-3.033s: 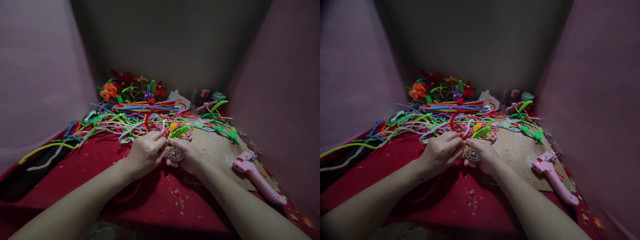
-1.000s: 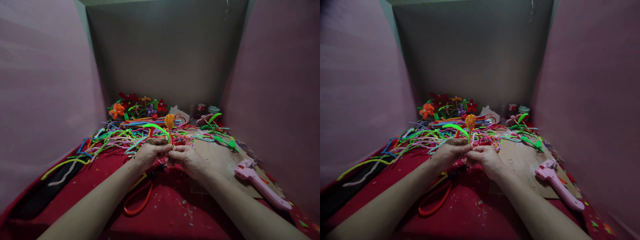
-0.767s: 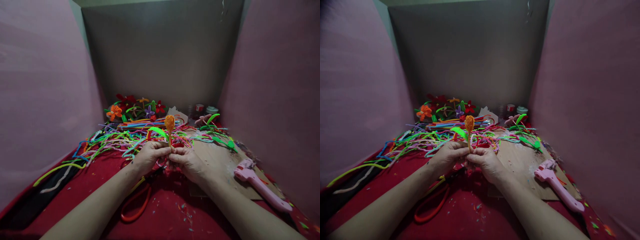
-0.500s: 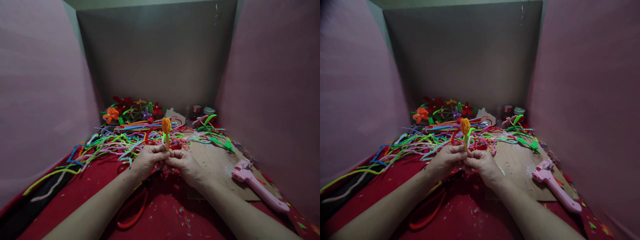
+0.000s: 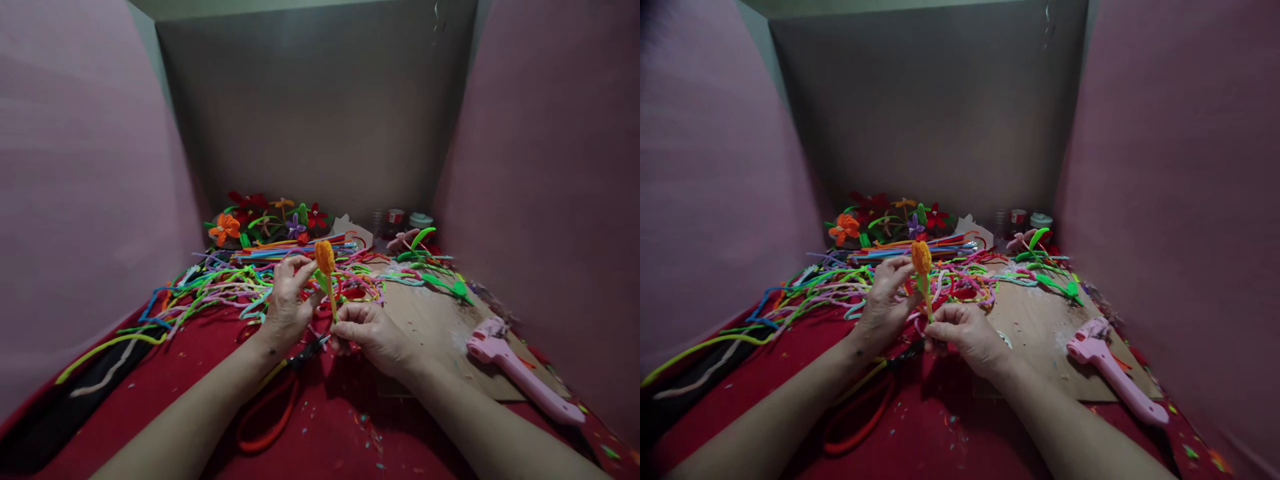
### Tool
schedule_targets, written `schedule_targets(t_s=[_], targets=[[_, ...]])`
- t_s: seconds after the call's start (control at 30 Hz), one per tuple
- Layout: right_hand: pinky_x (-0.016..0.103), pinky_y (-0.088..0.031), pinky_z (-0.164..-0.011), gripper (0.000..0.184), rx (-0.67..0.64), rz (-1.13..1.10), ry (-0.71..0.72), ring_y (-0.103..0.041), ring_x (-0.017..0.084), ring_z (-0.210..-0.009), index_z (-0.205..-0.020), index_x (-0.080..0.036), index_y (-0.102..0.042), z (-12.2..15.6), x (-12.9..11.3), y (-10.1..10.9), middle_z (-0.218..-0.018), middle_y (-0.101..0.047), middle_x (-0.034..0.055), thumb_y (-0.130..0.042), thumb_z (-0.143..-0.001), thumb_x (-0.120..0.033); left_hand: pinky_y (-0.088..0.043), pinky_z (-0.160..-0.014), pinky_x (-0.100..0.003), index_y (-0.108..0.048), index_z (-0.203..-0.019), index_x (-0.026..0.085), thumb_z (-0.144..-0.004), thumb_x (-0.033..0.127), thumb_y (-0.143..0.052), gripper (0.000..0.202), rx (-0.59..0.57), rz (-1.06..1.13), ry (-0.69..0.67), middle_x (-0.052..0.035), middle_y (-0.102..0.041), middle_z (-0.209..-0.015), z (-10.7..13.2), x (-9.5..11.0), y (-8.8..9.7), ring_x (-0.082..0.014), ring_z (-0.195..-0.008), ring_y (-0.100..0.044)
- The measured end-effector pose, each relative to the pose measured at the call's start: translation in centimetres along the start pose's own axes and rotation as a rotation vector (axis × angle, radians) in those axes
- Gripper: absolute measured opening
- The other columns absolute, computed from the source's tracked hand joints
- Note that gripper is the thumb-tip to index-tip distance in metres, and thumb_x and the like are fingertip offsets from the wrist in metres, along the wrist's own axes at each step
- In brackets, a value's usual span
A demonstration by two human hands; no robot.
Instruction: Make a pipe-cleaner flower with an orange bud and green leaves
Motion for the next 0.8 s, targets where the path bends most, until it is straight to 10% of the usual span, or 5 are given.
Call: schedule_targets(t_s=[0.17, 0.4, 0.63, 0.8], targets=[[0.021, -0.037, -0.049, 0.013, -0.059, -0.022, -0.057, -0.049, 0.008, -0.045, -0.066, -0.015, -0.054, 0.2, 0.6, -0.2, -0.054, -0.061, -0.0012, -0.064, -0.071, -0.021, -0.035, -0.091, -0.039, -0.062, -0.097, 0.018, -0.077, 0.013, -0.05, 0.024, -0.133, -0.141, -0.226, -0.0086, -0.057, -0.104, 0.3, 0.2, -0.3, -0.0232, -0.104, -0.044], [0.022, -0.035, -0.051, 0.011, -0.031, 0.037, -0.009, -0.048, 0.008, -0.049, -0.066, -0.014, -0.056, 0.3, 0.1, 0.0, -0.055, -0.059, -0.0015, -0.063, -0.072, -0.019, -0.041, -0.06, -0.023, -0.06, -0.072, 0.016, -0.08, 0.023, -0.043, 0.02, -0.525, 0.25, 0.248, 0.0009, -0.059, -0.065, 0.2, -0.7, -0.7, -0.0122, -0.06, -0.052], [0.022, -0.034, -0.052, 0.011, -0.037, 0.073, -0.021, -0.047, 0.008, -0.05, -0.065, -0.015, -0.055, 0.3, 0.2, -0.2, -0.055, -0.057, -0.002, -0.063, -0.071, -0.019, -0.043, -0.063, -0.023, -0.063, -0.068, 0.013, -0.073, 0.018, -0.046, 0.018, -0.622, 0.596, 0.505, -0.0011, -0.062, -0.065, -0.1, -0.4, -0.4, -0.0116, -0.062, -0.055], [0.023, -0.034, -0.052, 0.012, -0.014, 0.073, -0.021, -0.047, 0.008, -0.05, -0.063, -0.015, -0.054, 0.3, 0.1, -0.2, -0.054, -0.056, -0.0026, -0.064, -0.069, -0.019, -0.04, -0.057, -0.021, -0.06, -0.06, 0.013, -0.07, 0.019, -0.047, 0.017, -0.599, 0.414, 0.458, 0.0011, -0.058, -0.058, -0.3, -0.8, -0.1, -0.011, -0.057, -0.051]])
Point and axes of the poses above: each hand's wrist, its own z-axis away from the middle knuckle, its own y-axis out of the back of the hand, x = y × z, the point moved 3 cm from there along -z, towards the middle knuckle
